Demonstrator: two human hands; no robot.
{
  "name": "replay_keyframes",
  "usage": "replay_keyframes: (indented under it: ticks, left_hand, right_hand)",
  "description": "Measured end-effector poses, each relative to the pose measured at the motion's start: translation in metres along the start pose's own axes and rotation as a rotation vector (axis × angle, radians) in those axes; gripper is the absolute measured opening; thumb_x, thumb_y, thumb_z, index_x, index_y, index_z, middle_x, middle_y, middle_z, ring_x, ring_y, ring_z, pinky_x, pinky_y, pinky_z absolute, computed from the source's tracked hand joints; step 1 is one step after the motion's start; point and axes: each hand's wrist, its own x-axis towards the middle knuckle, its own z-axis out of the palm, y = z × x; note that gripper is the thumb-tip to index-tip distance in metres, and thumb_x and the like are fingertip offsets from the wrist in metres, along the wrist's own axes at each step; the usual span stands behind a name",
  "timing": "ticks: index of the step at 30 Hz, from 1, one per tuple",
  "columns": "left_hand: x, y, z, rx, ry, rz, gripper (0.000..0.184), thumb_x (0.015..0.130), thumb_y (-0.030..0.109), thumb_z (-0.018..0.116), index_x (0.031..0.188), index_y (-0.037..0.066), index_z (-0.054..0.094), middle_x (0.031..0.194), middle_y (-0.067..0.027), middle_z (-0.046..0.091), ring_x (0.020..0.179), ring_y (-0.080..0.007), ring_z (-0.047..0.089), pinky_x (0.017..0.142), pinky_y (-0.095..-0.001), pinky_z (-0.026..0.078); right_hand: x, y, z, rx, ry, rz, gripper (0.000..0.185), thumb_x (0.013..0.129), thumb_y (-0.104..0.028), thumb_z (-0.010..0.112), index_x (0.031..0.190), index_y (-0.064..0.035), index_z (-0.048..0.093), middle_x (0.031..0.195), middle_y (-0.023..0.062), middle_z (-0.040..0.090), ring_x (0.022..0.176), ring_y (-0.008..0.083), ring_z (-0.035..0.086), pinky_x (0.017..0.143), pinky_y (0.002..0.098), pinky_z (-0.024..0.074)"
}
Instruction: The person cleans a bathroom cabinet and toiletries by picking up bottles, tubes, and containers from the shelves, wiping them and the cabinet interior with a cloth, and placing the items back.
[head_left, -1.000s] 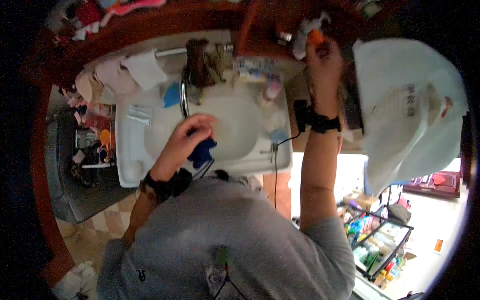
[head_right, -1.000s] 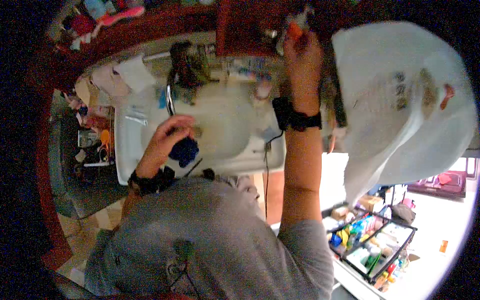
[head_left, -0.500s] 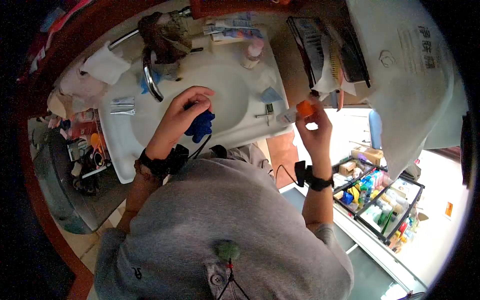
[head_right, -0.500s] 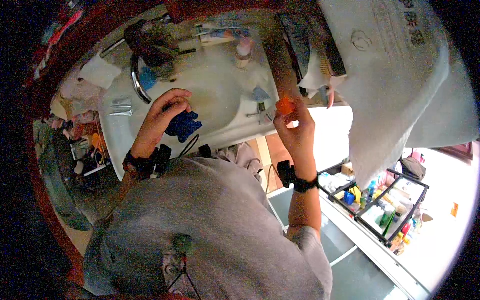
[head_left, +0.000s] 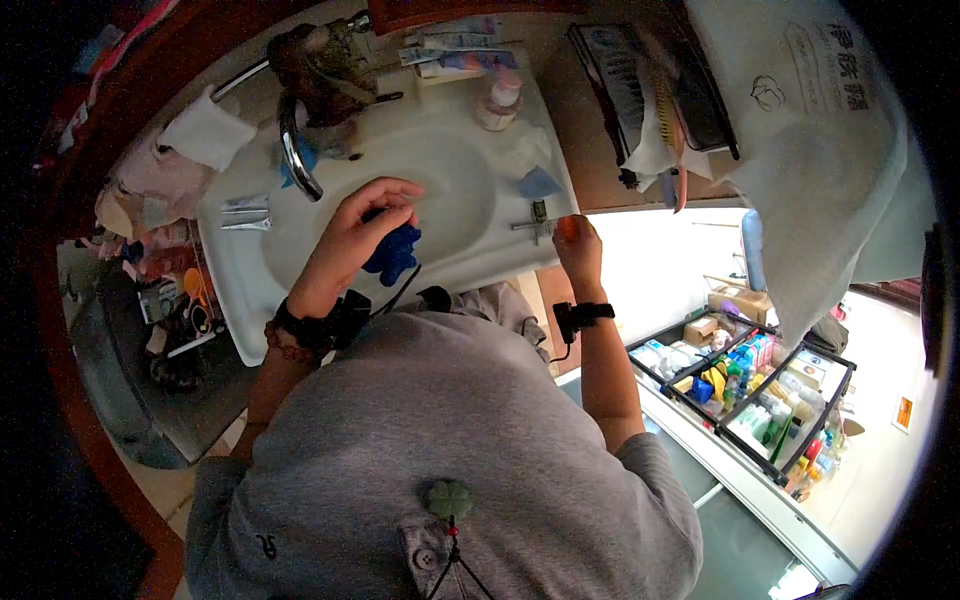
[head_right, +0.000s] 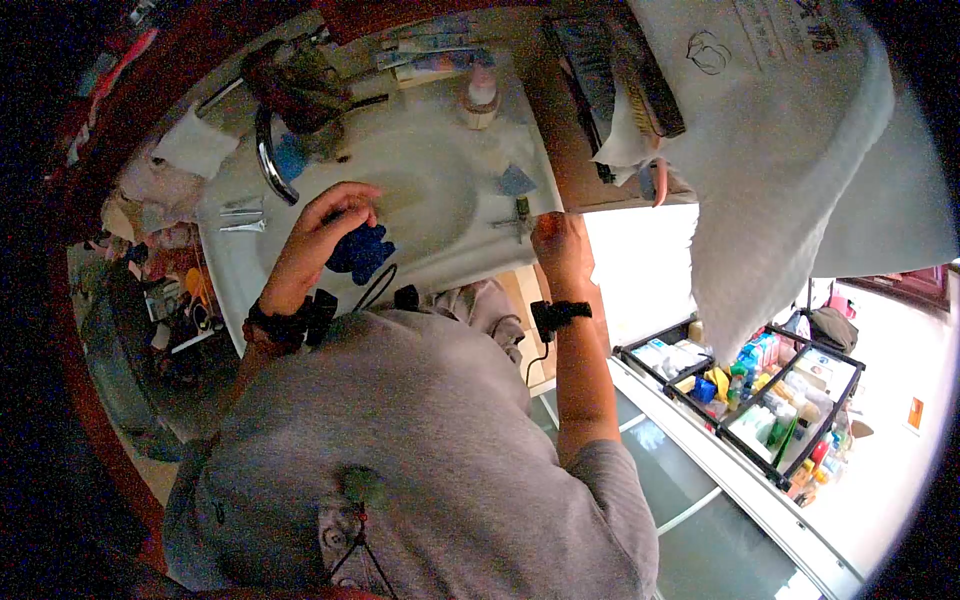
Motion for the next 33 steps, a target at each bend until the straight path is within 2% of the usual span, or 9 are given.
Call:
replay_keyframes:
  ticks: [6, 12, 16, 21, 22, 23, 25, 28, 33]
  left_hand:
    - [-0.006, -0.006, -0.007, -0.027, 0.043, -0.044, 0.024, 0.090, 0.015, 0.054, 0.111, 0.004, 0.059, 0.086, -0.0031, 0.060, 0.087, -0.0111, 0.056, 0.081, -0.0235, 0.042]
    - [-0.012, -0.016, -0.017, -0.001, 0.077, -0.002, 0.024, 0.091, 0.015, 0.054, 0.112, 0.005, 0.060, 0.085, -0.0036, 0.061, 0.086, -0.0113, 0.057, 0.080, -0.0245, 0.043]
    - [-0.015, -0.021, -0.023, -0.010, 0.089, -0.018, 0.024, 0.091, 0.016, 0.054, 0.112, 0.005, 0.060, 0.085, -0.0037, 0.062, 0.086, -0.0117, 0.058, 0.081, -0.0252, 0.044]
    - [-0.019, -0.032, -0.025, 0.000, 0.109, -0.054, 0.025, 0.091, 0.019, 0.054, 0.112, 0.006, 0.059, 0.087, -0.0034, 0.061, 0.087, -0.0125, 0.057, 0.083, -0.0271, 0.043]
    - [-0.018, -0.032, -0.025, 0.028, 0.117, -0.026, 0.025, 0.091, 0.019, 0.055, 0.112, 0.006, 0.059, 0.088, -0.0033, 0.061, 0.087, -0.0126, 0.057, 0.083, -0.0274, 0.043]
    - [-0.018, -0.029, -0.026, 0.035, 0.070, -0.017, 0.026, 0.091, 0.020, 0.055, 0.112, 0.006, 0.059, 0.089, -0.0031, 0.061, 0.088, -0.0130, 0.056, 0.083, -0.0274, 0.043]
    - [-0.018, -0.024, -0.023, -0.060, 0.078, -0.070, 0.022, 0.090, 0.012, 0.055, 0.109, 0.003, 0.060, 0.089, -0.0038, 0.059, 0.090, -0.0139, 0.055, 0.085, -0.0265, 0.040]
    - [-0.017, -0.015, -0.022, -0.060, 0.056, -0.042, 0.022, 0.090, 0.013, 0.055, 0.110, 0.003, 0.060, 0.089, -0.0039, 0.059, 0.091, -0.0142, 0.055, 0.086, -0.0268, 0.040]
    - [-0.016, -0.017, -0.025, -0.098, 0.078, -0.054, 0.023, 0.091, 0.015, 0.055, 0.110, 0.004, 0.059, 0.090, -0.0036, 0.059, 0.091, -0.0139, 0.055, 0.086, -0.0258, 0.040]
  right_hand:
    - [0.002, 0.003, 0.007, -0.083, -0.117, -0.013, 0.027, 0.074, -0.009, 0.065, 0.098, -0.0006, 0.058, 0.089, 0.0195, 0.063, 0.082, 0.0359, 0.062, 0.071, 0.0391, 0.0508]
    - [0.010, -0.010, 0.008, -0.192, -0.041, -0.068, 0.023, 0.079, -0.011, 0.063, 0.099, -0.0008, 0.058, 0.090, 0.0208, 0.063, 0.080, 0.0374, 0.062, 0.069, 0.0409, 0.0510]
    - [0.008, 0.000, 0.018, -0.151, -0.033, 0.052, 0.024, 0.081, -0.012, 0.062, 0.101, -0.0004, 0.058, 0.091, 0.0212, 0.063, 0.080, 0.0378, 0.062, 0.068, 0.0417, 0.0512]
    - [-0.002, 0.004, 0.021, -0.083, -0.037, 0.007, 0.046, 0.078, -0.020, 0.069, 0.114, 0.0004, 0.050, 0.098, 0.0222, 0.061, 0.079, 0.0363, 0.063, 0.069, 0.0411, 0.0519]
    - [-0.002, 0.009, 0.027, -0.141, -0.063, 0.070, 0.061, 0.076, -0.024, 0.073, 0.122, 0.0005, 0.043, 0.102, 0.0228, 0.060, 0.084, 0.0355, 0.062, 0.072, 0.0414, 0.0515]
    - [-0.005, 0.014, 0.031, -0.162, -0.023, -0.014, 0.062, 0.075, -0.026, 0.074, 0.123, 0.0000, 0.043, 0.103, 0.0221, 0.059, 0.091, 0.0356, 0.060, 0.076, 0.0418, 0.0506]
    - [-0.003, -0.009, 0.014, -0.087, -0.088, 0.071, 0.063, 0.075, -0.028, 0.074, 0.124, -0.0001, 0.043, 0.107, 0.0215, 0.057, 0.096, 0.0353, 0.059, 0.078, 0.0414, 0.0499]
    - [0.001, -0.025, 0.004, -0.092, -0.109, 0.130, 0.063, 0.076, -0.029, 0.073, 0.124, -0.0013, 0.044, 0.107, 0.0205, 0.057, 0.093, 0.0349, 0.059, 0.077, 0.0423, 0.0503]
    - [0.000, -0.004, 0.017, -0.140, -0.102, -0.015, 0.050, 0.078, -0.028, 0.071, 0.115, -0.0020, 0.051, 0.107, 0.0189, 0.058, 0.088, 0.0353, 0.060, 0.075, 0.0427, 0.0509]
